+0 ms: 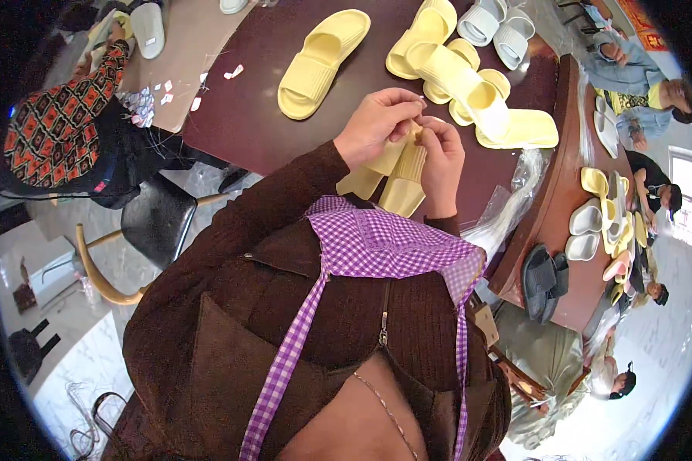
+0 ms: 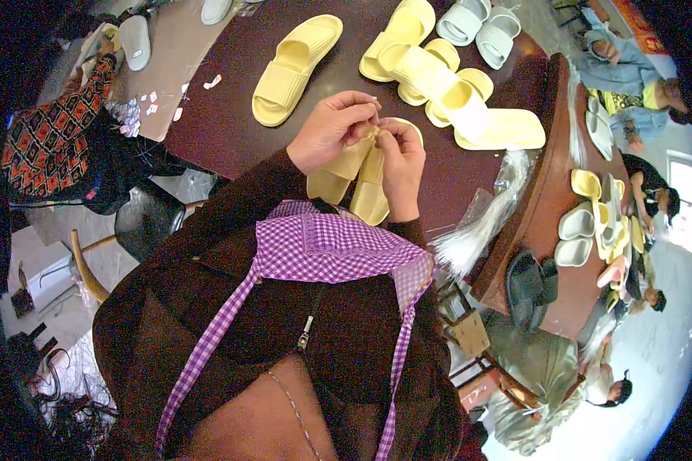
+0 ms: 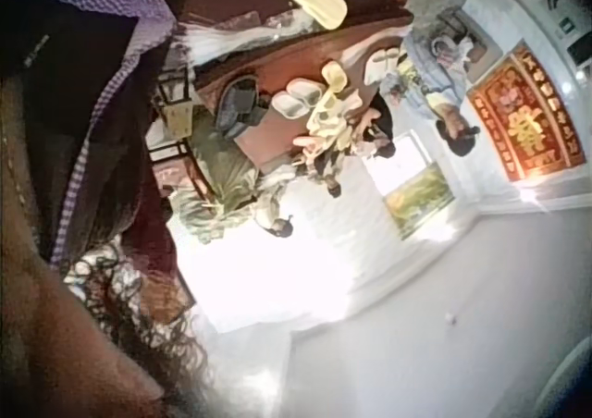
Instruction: The person pairs and tags slippers by threading plastic fasteners through each pair by hand and placing the connected slippers on the table.
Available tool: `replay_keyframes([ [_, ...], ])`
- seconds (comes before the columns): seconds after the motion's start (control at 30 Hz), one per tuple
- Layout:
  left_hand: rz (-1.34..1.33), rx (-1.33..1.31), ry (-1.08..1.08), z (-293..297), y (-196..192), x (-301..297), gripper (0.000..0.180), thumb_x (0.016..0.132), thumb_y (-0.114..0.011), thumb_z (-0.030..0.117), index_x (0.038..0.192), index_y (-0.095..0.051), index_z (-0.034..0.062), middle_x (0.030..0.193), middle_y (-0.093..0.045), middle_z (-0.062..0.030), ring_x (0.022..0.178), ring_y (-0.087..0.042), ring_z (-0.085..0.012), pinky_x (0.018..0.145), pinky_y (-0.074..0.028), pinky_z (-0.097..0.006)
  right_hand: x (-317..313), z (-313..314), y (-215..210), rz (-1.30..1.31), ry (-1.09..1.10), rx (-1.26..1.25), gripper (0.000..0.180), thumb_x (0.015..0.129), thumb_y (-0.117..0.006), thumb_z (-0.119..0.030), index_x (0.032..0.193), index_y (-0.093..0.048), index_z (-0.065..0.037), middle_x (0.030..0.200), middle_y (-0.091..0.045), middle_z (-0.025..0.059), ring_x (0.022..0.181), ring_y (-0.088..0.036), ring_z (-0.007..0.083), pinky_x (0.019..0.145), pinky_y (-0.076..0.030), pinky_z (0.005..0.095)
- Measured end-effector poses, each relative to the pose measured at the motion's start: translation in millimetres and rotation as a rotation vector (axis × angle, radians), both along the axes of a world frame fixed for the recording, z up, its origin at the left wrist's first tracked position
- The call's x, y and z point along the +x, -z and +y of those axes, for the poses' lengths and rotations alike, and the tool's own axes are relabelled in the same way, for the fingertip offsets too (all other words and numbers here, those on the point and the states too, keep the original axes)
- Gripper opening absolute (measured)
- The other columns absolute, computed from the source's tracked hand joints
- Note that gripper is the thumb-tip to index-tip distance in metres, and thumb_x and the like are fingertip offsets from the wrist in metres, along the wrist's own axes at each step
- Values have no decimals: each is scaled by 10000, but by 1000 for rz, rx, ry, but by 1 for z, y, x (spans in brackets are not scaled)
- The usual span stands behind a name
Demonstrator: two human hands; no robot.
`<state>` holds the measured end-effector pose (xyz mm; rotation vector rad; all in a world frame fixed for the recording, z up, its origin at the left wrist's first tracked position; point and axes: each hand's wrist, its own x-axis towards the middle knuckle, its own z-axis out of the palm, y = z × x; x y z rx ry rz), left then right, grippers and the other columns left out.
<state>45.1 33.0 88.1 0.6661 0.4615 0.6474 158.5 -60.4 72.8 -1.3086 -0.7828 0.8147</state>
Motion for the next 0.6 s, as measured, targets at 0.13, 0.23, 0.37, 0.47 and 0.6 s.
replay_keyframes([
  [0.13, 62, 69, 22, -5, -10, -4, 130, 849, -575, 126, 927, -600, 26, 734, -587, -1, 528, -471, -24, 424, -326, -155, -2, -6, -13, -33, 62, 13, 75, 837, -566, -36, 904, -573, -2, 809, -584, 19, 707, -538, 81, 645, -434, 198],
  [0.23, 135, 254, -28, -8, -15, -5, 120, 839, -589, 127, 907, -603, 30, 726, -577, 14, 520, -471, -21, 425, -333, -152, -4, -7, -21, -74, 71, 12, 84, 836, -571, -37, 910, -576, 1, 794, -583, 15, 684, -532, 77, 631, -433, 197],
  [0.37, 190, 358, -74, -12, -15, -3, 105, 836, -596, 122, 895, -604, 35, 719, -569, 22, 525, -477, -19, 432, -346, -149, -12, -3, -32, -215, 89, -10, 91, 833, -578, -30, 917, -580, 6, 782, -584, 7, 680, -523, 64, 622, -424, 186],
  [0.47, 199, 369, -89, -14, -15, -3, 103, 838, -596, 121, 894, -602, 35, 712, -566, 24, 531, -482, -19, 437, -353, -148, -12, -3, -32, -319, 111, -45, 90, 829, -585, -26, 911, -586, 9, 788, -589, 6, 688, -520, 54, 620, -419, 179],
  [0.6, 199, 392, -104, -17, -17, -4, 102, 838, -597, 120, 889, -600, 33, 705, -562, 25, 538, -484, -19, 442, -359, -147, -12, -4, -36, -418, 124, -96, 85, 818, -595, -24, 894, -591, 12, 785, -592, 6, 693, -521, 49, 617, -419, 175],
])
